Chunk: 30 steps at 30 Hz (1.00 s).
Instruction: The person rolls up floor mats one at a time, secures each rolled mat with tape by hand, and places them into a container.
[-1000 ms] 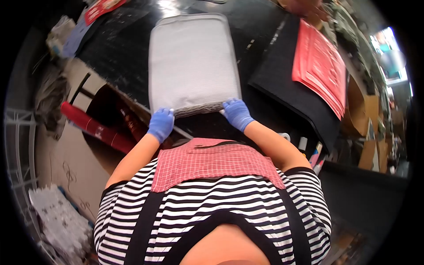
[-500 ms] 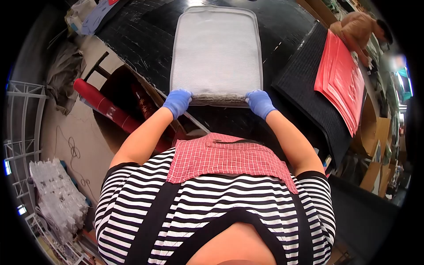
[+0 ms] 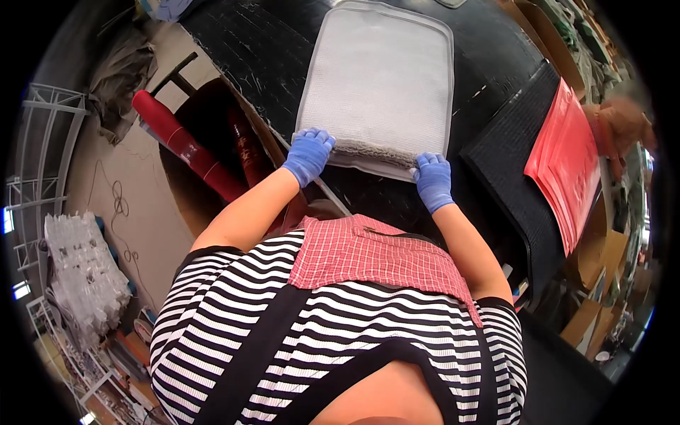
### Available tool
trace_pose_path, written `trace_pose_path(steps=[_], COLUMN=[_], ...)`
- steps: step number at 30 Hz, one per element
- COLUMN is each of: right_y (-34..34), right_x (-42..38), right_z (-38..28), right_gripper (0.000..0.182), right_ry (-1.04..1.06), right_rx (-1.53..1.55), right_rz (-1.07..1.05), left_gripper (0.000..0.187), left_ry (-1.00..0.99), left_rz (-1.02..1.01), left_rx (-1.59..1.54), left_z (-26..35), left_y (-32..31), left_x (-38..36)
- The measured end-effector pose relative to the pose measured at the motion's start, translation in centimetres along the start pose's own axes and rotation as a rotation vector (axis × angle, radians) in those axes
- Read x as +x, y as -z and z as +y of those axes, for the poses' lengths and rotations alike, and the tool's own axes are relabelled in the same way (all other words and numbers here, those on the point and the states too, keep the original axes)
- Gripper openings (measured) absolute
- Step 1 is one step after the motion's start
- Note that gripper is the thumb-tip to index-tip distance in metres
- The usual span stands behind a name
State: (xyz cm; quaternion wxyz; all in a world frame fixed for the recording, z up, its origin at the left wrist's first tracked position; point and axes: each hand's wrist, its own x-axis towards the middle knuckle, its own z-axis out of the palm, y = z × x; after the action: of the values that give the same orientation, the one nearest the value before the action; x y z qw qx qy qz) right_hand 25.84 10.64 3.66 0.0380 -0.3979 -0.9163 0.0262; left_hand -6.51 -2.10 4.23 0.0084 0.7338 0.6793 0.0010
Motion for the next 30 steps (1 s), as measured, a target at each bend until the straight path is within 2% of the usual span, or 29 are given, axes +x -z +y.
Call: trace_pose_path(steps=[2,4,5,6,8,9,10,13,16,17,18,20,21,23,24,25,27,28,30], right_y=[0.3,1.3,2.0,2.2,1.9,2.7,3.2,3.7,1.4,0.1,-0.8,-0.2,-0.6,-1.9,-2.0,-2.0,-1.9,-2.3,-2.3], right_x=[1.4,3.7,5.2,6.6,8.2,8.9,9.3,8.1,6.9,6.2,5.7,4.8,4.9,6.4,7.4,8.8,11.4,11.9,12.0], right_z=[0.7,1.4,1.5,1.7,2.5,2.3,2.0,0.8,-0.6,-1.4,-1.5,-2.6,-2.2,-0.9,0.0,1.0,2.3,2.7,2.1], right_gripper=[0.028,0.027,0.027,0.028,0.028,0.027,0.026,0.016,0.010,0.013,0.015,0.016,0.017,0.020,0.020,0.021,0.022,0.020,0.021], right_ry=[0.007,-0.121,-0.207,-0.292,-0.344,-0.366,-0.391,-0.356,-0.208,-0.177,0.003,0.065,0.048,0.024,-0.009,-0.034,-0.067,-0.068,-0.124], right_rx=[0.001,0.104,0.167,0.230,0.276,0.258,0.241,0.080,0.097,0.055,0.204,0.269,0.291,0.338,0.327,0.322,0.428,0.421,0.470], right_rz=[-0.076,-0.236,-0.341,-0.444,-0.513,-0.545,-0.580,-0.309,-0.107,-0.019,0.270,0.467,0.439,0.384,0.247,0.112,-0.098,-0.079,0.024], left_gripper=[0.034,0.027,0.025,0.024,0.022,0.024,0.026,0.035,0.038,0.037,0.032,0.024,0.022,0.022,0.023,0.025,0.030,0.034,0.031], left_ry=[0.042,0.154,0.225,0.267,0.353,0.187,0.144,0.030,-0.012,0.003,0.034,0.095,0.099,0.194,0.250,0.265,0.075,-0.023,0.070], left_rz=[-0.169,-0.391,-0.373,-0.324,-0.220,0.007,0.047,0.225,0.243,0.165,0.089,-0.073,-0.193,-0.282,-0.324,-0.284,0.056,0.218,0.155], left_rx=[-0.092,-0.278,-0.480,-0.466,-0.425,-0.177,-0.152,-0.109,0.026,0.045,-0.011,-0.118,-0.170,-0.290,-0.347,-0.412,-0.277,-0.209,-0.250], left_z=[-1.2,-2.2,-2.9,-2.4,-1.4,-1.1,-1.3,-0.7,-0.9,-1.3,-1.4,-1.9,-2.5,-2.8,-2.8,-2.7,-1.7,-1.5,-1.6], left_y=[0.6,2.2,2.3,2.4,2.7,0.7,-1.2,-2.0,-2.1,-2.4,-1.9,-0.4,0.4,1.9,2.3,2.1,0.3,-0.3,-0.2], left_x=[2.5,5.2,5.8,6.0,6.3,5.7,4.9,3.4,3.4,4.1,5.2,7.1,8.4,10.3,10.9,11.3,10.1,9.4,10.1])
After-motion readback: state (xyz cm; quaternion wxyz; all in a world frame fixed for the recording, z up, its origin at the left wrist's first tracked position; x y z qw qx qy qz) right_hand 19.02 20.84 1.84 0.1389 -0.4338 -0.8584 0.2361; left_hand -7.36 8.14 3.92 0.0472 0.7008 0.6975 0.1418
